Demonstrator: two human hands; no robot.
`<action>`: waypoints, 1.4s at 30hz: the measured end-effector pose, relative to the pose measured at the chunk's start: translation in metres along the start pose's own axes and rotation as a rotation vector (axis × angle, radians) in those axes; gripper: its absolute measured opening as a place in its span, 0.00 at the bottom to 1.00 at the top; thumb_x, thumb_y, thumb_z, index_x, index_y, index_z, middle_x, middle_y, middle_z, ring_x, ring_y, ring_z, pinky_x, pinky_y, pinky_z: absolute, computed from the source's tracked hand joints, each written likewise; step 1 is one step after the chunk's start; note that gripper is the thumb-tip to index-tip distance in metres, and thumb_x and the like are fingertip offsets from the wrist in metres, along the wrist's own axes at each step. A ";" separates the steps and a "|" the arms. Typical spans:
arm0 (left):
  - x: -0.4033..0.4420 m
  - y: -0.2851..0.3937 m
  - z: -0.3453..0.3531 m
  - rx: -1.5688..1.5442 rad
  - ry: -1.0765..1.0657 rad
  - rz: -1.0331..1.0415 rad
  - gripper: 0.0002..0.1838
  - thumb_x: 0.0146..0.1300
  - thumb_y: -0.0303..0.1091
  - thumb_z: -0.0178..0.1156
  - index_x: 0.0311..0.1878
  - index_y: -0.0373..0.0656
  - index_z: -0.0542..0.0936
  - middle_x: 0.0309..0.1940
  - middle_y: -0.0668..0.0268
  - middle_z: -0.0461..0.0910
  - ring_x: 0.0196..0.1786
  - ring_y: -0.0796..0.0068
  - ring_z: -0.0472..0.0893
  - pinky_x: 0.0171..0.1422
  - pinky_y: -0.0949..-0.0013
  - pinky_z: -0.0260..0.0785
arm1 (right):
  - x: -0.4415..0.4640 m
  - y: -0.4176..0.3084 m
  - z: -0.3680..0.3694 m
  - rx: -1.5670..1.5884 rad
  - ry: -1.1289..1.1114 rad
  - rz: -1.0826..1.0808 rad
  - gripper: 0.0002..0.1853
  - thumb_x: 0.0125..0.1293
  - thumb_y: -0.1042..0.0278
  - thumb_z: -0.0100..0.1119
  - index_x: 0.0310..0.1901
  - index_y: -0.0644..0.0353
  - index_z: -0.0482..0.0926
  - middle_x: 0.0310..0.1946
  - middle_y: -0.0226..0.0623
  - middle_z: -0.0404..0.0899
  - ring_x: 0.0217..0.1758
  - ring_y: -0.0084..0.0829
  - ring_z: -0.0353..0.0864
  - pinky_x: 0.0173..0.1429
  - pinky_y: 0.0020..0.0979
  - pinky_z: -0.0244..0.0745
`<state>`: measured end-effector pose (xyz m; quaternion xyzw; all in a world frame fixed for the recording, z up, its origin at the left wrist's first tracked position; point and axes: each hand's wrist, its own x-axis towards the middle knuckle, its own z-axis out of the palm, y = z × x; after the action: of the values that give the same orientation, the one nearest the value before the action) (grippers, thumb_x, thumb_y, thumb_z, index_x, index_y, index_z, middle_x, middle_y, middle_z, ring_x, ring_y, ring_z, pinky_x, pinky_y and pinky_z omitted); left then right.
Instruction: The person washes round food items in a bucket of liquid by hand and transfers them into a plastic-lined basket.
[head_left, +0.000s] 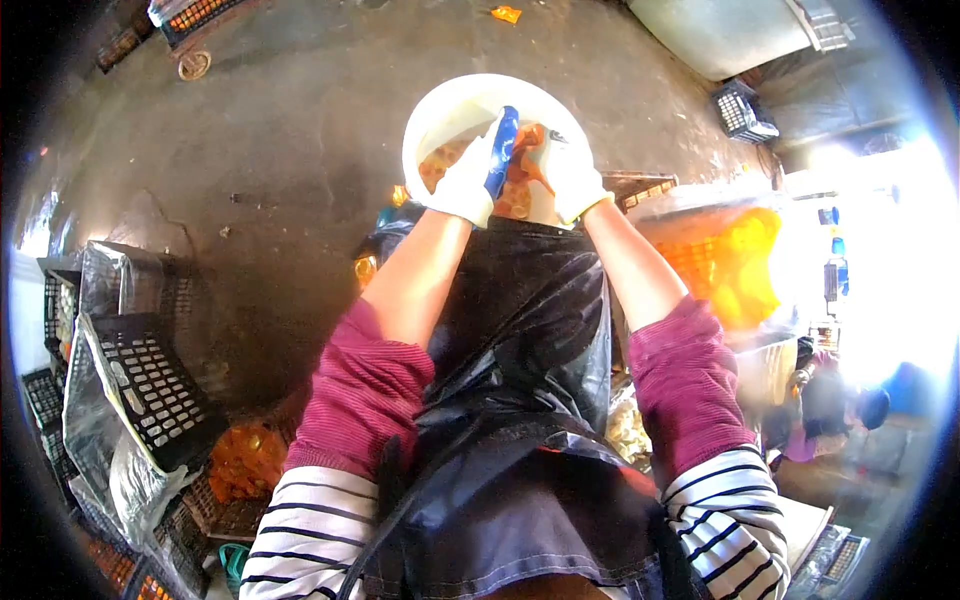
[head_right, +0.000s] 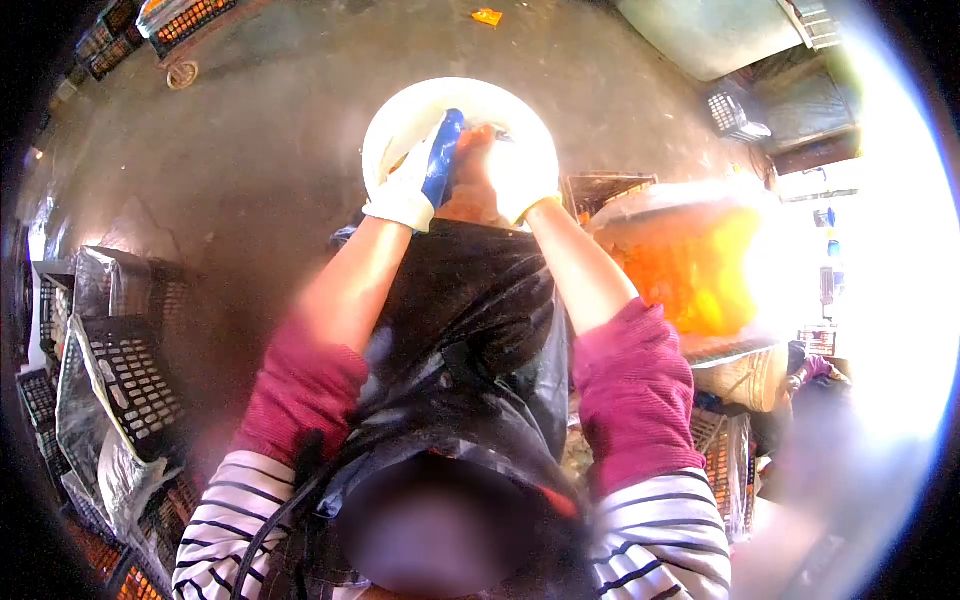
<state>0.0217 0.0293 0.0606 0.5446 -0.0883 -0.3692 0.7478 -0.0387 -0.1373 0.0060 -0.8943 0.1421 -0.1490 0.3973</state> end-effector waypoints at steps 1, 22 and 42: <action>0.001 -0.001 0.000 -0.010 -0.006 0.039 0.21 0.68 0.47 0.50 0.50 0.39 0.78 0.44 0.66 0.79 0.49 0.77 0.75 0.54 0.74 0.67 | -0.002 -0.005 0.001 -0.021 0.019 0.002 0.15 0.65 0.64 0.53 0.52 0.60 0.72 0.47 0.36 0.74 0.49 0.29 0.72 0.55 0.28 0.66; 0.039 -0.017 -0.041 -0.215 -0.076 0.015 0.28 0.65 0.57 0.45 0.54 0.42 0.74 0.50 0.60 0.77 0.52 0.65 0.74 0.56 0.60 0.64 | -0.125 -0.121 -0.142 0.982 0.219 0.525 0.21 0.69 0.56 0.51 0.60 0.52 0.65 0.55 0.41 0.73 0.54 0.34 0.74 0.57 0.34 0.70; 0.127 -0.028 -0.125 1.158 0.139 0.161 0.26 0.59 0.44 0.58 0.55 0.37 0.72 0.43 0.50 0.79 0.48 0.54 0.78 0.53 0.60 0.68 | -0.155 -0.041 -0.141 -0.227 0.098 0.503 0.17 0.63 0.64 0.57 0.53 0.59 0.75 0.48 0.40 0.78 0.45 0.35 0.79 0.49 0.29 0.73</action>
<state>0.1662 0.0363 -0.0470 0.8789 -0.2673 -0.1663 0.3583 -0.2281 -0.1471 0.1036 -0.8614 0.3946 -0.0719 0.3116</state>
